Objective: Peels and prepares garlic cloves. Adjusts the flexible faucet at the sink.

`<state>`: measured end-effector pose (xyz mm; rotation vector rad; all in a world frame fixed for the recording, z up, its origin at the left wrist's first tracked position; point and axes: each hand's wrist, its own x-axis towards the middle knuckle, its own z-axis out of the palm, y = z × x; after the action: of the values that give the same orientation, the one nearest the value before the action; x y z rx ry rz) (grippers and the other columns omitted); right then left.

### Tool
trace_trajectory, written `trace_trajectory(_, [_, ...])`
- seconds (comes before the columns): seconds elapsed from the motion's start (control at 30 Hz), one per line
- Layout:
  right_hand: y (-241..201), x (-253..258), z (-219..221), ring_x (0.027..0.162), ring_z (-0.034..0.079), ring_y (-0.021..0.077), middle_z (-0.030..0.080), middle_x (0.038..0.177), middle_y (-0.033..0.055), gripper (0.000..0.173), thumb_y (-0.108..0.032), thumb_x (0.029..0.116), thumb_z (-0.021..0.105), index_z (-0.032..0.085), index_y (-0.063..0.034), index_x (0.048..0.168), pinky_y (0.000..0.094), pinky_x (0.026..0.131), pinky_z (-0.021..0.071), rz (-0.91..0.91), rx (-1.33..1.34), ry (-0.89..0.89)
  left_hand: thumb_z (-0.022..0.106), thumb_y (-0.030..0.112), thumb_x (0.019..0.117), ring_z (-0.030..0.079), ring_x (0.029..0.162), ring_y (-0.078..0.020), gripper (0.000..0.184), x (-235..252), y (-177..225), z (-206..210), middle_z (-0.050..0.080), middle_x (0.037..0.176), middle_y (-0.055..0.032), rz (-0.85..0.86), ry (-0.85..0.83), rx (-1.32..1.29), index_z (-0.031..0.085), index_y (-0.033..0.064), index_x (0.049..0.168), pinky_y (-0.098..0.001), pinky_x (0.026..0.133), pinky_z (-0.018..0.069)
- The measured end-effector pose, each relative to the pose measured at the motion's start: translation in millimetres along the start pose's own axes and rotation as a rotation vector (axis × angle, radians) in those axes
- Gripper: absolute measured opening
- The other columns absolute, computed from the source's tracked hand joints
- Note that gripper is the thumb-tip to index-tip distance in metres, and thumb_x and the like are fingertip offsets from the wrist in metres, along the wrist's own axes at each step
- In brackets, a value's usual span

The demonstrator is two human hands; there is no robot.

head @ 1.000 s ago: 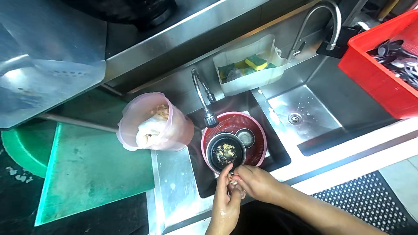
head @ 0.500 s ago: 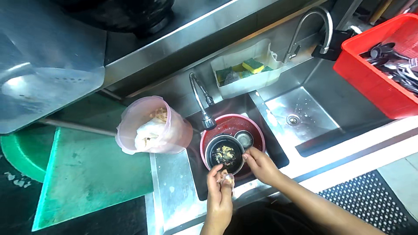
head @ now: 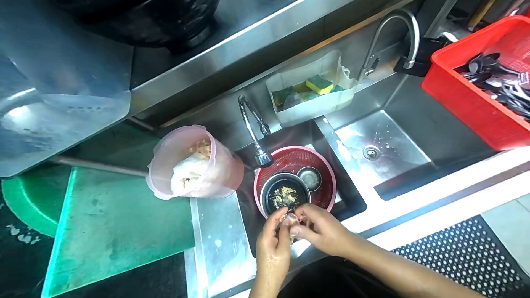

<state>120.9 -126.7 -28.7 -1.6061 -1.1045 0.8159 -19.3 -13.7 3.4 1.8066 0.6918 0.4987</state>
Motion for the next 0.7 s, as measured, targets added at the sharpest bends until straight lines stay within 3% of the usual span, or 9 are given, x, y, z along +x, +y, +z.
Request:
trace_trajectory(0.07, [-2, 1, -2, 0.086, 0.065, 0.0225, 0.065, 0.097, 0.0135, 0.049, -0.051, 0.1027, 0.057, 0.063, -0.0034, 0.109, 0.0403, 0.079, 0.0569, -0.015, -0.105, -0.034, 0.054, 0.006, 0.1020, 0.072, 0.090, -0.0102, 0.028, 0, 0, -1, 0.075, 0.103, -0.0064, -0.002, -0.006, 0.028, 0.066, -0.0024, 0.126, -0.0257, 0.082, 0.0620])
trace_trajectory(0.17, [-4, 3, -5, 0.085, 0.067, 0.0255, 0.065, 0.093, 0.0140, 0.042, -0.043, 0.1076, 0.049, 0.063, -0.0032, 0.107, 0.0425, 0.079, 0.0569, -0.055, -0.220, -0.103, 0.053, 0.008, 0.1035, 0.073, 0.088, -0.0105, 0.027, -1, 0, -3, 0.075, 0.102, -0.0064, -0.019, -0.026, 0.032, 0.067, -0.0020, 0.124, -0.0266, 0.080, 0.0629])
trace_trajectory(0.33, [2, -1, 15, 0.077, 0.071, 0.0236, 0.067, 0.085, 0.0103, 0.027, -0.028, 0.1057, 0.048, 0.062, -0.0059, 0.102, 0.0392, 0.067, 0.0607, -0.186, -0.527, 0.069, 0.053, 0.009, 0.1014, 0.070, 0.092, -0.0062, 0.029, -9, -7, 8, 0.073, 0.106, -0.0061, 0.053, 0.032, 0.187, 0.067, -0.0023, 0.125, -0.0226, 0.084, 0.0596])
trace_trajectory(0.43, [8, 0, 17, 0.078, 0.072, 0.0270, 0.067, 0.084, 0.0123, 0.022, -0.022, 0.1022, 0.050, 0.062, -0.0043, 0.099, 0.0418, 0.068, 0.0612, -0.169, -0.603, 0.056, 0.053, 0.009, 0.1012, 0.070, 0.092, -0.0063, 0.031, -10, -7, 11, 0.073, 0.105, -0.0066, 0.070, 0.070, 0.193, 0.065, -0.0031, 0.126, -0.0226, 0.085, 0.0597])
trace_trajectory(0.57, [16, -2, 10, 0.083, 0.070, 0.0314, 0.066, 0.086, 0.0170, 0.023, -0.017, 0.1001, 0.049, 0.063, 0.0002, 0.097, 0.0474, 0.075, 0.0582, -0.005, -0.321, 0.025, 0.048, 0.008, 0.1030, 0.069, 0.087, -0.0093, 0.035, -7, -4, 10, 0.070, 0.101, -0.0075, 0.074, 0.062, 0.063, 0.059, -0.0055, 0.133, -0.0242, 0.081, 0.0602])
trace_trajectory(0.7, [17, 6, -6, 0.061, 0.050, 0.0086, 0.048, 0.068, -0.0007, 0.034, -0.026, 0.1081, 0.038, 0.059, -0.0086, 0.088, 0.0274, 0.060, 0.0447, 0.122, 0.099, 0.116, 0.039, 0.012, 0.1069, 0.066, 0.081, -0.0157, 0.048, -2, -8, 3, 0.064, 0.093, -0.0074, 0.082, -0.068, -0.130, 0.035, -0.0075, 0.151, -0.0307, 0.075, 0.0606])
